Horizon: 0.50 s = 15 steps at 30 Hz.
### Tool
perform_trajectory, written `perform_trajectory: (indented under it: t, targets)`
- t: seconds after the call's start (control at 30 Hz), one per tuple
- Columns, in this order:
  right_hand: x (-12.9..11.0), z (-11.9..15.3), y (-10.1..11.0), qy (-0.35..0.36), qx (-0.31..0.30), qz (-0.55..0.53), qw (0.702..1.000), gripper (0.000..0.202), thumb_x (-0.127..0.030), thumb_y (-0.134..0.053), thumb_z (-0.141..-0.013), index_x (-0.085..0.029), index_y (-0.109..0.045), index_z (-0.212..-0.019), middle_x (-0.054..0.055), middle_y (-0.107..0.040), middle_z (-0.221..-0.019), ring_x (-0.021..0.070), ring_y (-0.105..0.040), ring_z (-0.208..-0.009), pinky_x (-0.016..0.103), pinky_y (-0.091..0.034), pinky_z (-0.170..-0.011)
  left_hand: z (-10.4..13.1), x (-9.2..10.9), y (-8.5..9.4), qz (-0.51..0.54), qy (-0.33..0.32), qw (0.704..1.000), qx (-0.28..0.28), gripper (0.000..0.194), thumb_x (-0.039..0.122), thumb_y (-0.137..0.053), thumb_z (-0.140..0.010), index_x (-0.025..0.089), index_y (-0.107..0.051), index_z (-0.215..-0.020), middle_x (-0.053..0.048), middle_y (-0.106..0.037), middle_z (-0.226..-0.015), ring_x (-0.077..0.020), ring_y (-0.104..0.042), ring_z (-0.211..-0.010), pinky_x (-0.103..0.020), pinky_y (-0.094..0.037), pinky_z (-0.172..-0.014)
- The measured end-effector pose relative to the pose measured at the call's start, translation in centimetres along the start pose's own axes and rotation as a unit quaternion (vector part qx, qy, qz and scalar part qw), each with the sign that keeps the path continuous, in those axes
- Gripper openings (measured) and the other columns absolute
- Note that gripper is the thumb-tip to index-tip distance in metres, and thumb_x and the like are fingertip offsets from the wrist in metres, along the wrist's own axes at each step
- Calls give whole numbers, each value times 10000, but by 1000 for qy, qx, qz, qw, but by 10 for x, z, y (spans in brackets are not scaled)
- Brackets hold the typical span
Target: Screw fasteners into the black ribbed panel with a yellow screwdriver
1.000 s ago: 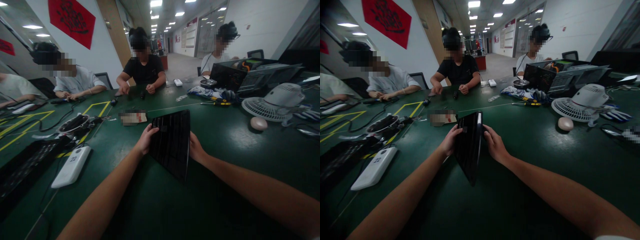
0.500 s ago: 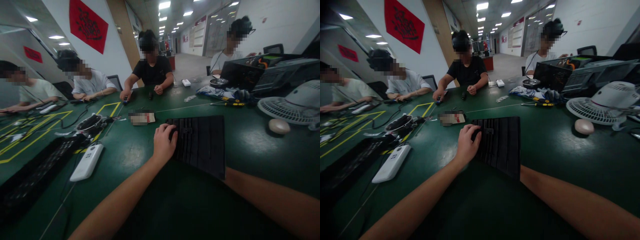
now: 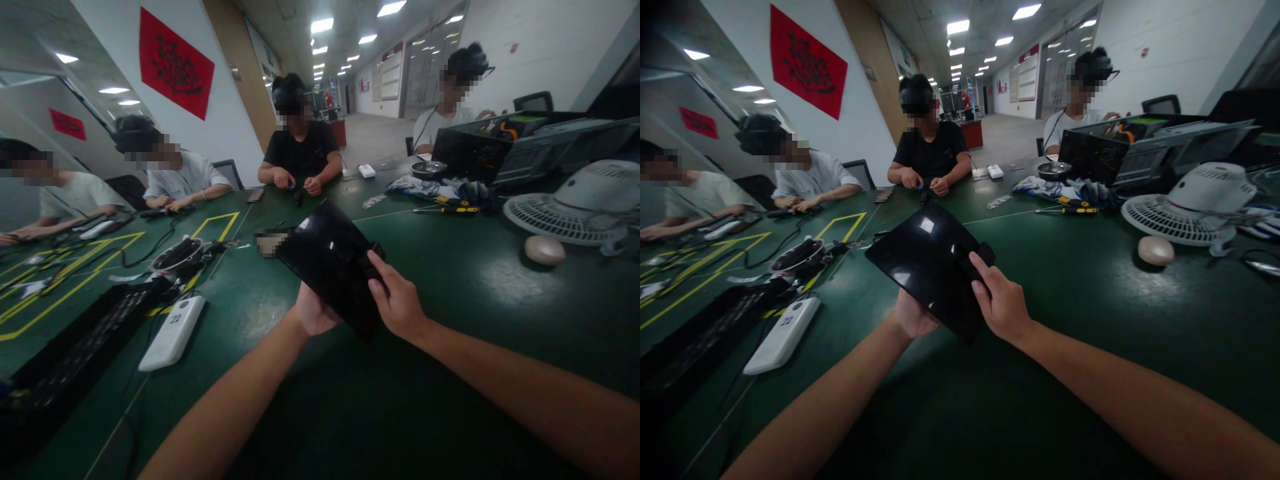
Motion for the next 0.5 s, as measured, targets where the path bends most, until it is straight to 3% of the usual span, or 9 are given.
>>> perform_trajectory:
  t: [0.17,0.3,0.43,0.5]
  targets:
    - [6,-7,-4,-2,-26,1,1000,659,-476,-371,-1118,-219,-489,-1712,147,-790,-1317,339,-735,-1237,508,-583,-1060,0,16,23,54,-51,996,39,537,621,-538,-1009,209,-788,-1245,-126,-832,-1234,-340,-745,-1253,-463,-599,-1051]
    - [15,-9,-7,-17,-31,-1,999,684,-476,-372,-1120,-199,-426,-1743,159,-756,-1434,331,-760,-1178,519,-589,-1036,7,24,43,64,-2,994,90,317,346,-544,-1013,156,-794,-1057,-97,-820,-912,-256,-798,-868,-402,-647,-911]
    - [18,-8,-18,-20,-86,11,996,689,-485,-345,-1118,-171,-471,-1718,172,-775,-1387,344,-768,-1118,552,-597,-988,17,36,53,57,18,990,128,376,366,-549,-1032,117,-779,-1194,-117,-827,-950,-284,-810,-905,-429,-650,-942]
    - [17,-7,-25,-21,-125,12,992,681,-487,-344,-1120,-166,-504,-1699,177,-782,-1354,346,-765,-1104,553,-598,-962,25,44,60,64,-5,985,162,458,441,-544,-1040,117,-753,-1288,-127,-836,-1009,-308,-813,-948,-464,-652,-964]
Point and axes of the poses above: each hand's wrist, its own z-axis away from the middle knuckle, its own y-axis out of the back of the hand, x = y × z, the point moved 7 cm from there along -z, towards the middle knuckle
